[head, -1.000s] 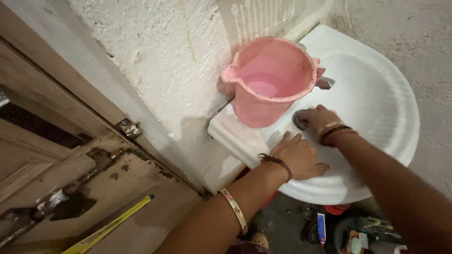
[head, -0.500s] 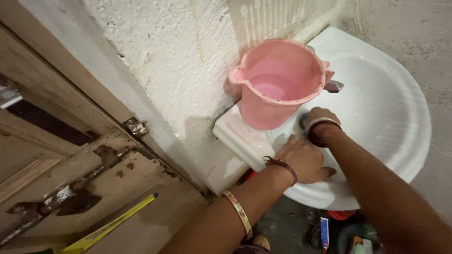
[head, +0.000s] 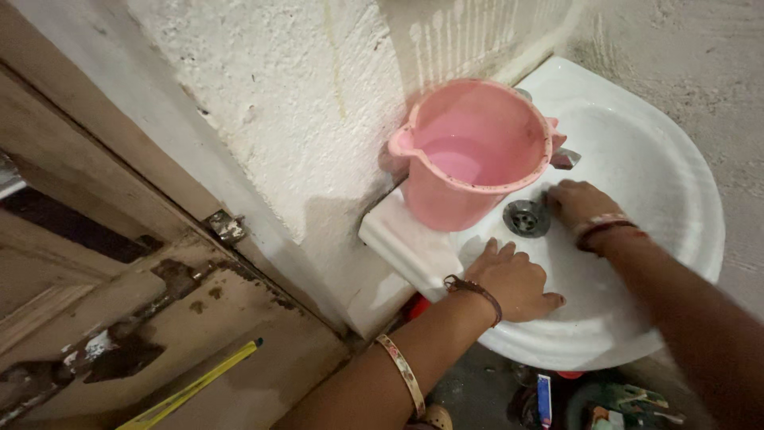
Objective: The person scrubs a white bathroom sink using a steel wool pad and liquid soap. They repeatedly scrub the basin, faucet, and drain area, then rinse the sink with water from a pink pitcher.
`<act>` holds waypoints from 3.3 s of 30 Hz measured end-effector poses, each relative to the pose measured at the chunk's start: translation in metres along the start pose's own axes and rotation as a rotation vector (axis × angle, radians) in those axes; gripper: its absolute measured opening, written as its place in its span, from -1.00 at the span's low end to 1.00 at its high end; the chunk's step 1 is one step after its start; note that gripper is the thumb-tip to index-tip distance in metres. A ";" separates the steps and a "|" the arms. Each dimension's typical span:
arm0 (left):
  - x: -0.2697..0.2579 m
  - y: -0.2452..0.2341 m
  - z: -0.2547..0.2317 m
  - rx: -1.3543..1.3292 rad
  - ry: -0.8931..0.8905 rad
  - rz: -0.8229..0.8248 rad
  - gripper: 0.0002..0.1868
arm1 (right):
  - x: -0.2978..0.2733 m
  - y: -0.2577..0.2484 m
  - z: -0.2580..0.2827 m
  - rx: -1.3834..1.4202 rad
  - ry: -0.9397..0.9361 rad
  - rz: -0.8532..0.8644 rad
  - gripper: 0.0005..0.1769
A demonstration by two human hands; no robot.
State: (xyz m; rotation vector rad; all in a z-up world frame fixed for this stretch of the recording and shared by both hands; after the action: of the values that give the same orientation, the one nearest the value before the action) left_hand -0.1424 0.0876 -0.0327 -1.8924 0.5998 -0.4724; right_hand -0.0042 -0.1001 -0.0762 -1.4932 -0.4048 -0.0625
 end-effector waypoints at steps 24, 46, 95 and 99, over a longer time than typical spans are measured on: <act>0.006 0.006 0.008 -0.116 -0.074 -0.271 -0.51 | -0.042 0.048 0.025 0.340 -0.266 0.169 -0.67; -0.003 -0.017 0.003 -0.237 -0.031 -0.456 -0.52 | 0.103 0.080 -0.041 0.567 0.481 -0.923 -0.68; -0.003 -0.029 0.005 -0.315 -0.017 -0.415 -0.53 | -0.020 -0.017 0.043 -0.283 -0.115 0.365 -0.18; 0.001 -0.023 0.006 -0.306 -0.013 -0.395 -0.48 | 0.007 -0.021 0.009 -0.498 -0.066 0.341 -0.28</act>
State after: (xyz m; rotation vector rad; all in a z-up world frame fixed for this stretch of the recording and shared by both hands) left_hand -0.1339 0.0982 -0.0136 -2.3185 0.2973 -0.6481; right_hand -0.0054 -0.0912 -0.0542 -2.0425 -0.1866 0.1685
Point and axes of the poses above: each hand's wrist, its own x-axis towards the middle knuckle, its own y-axis out of the palm, z = x × y, the point moved 3 cm from there along x, towards the middle knuckle, and after that the axes turned 15 degrees about -z, right-handed, at the moved point
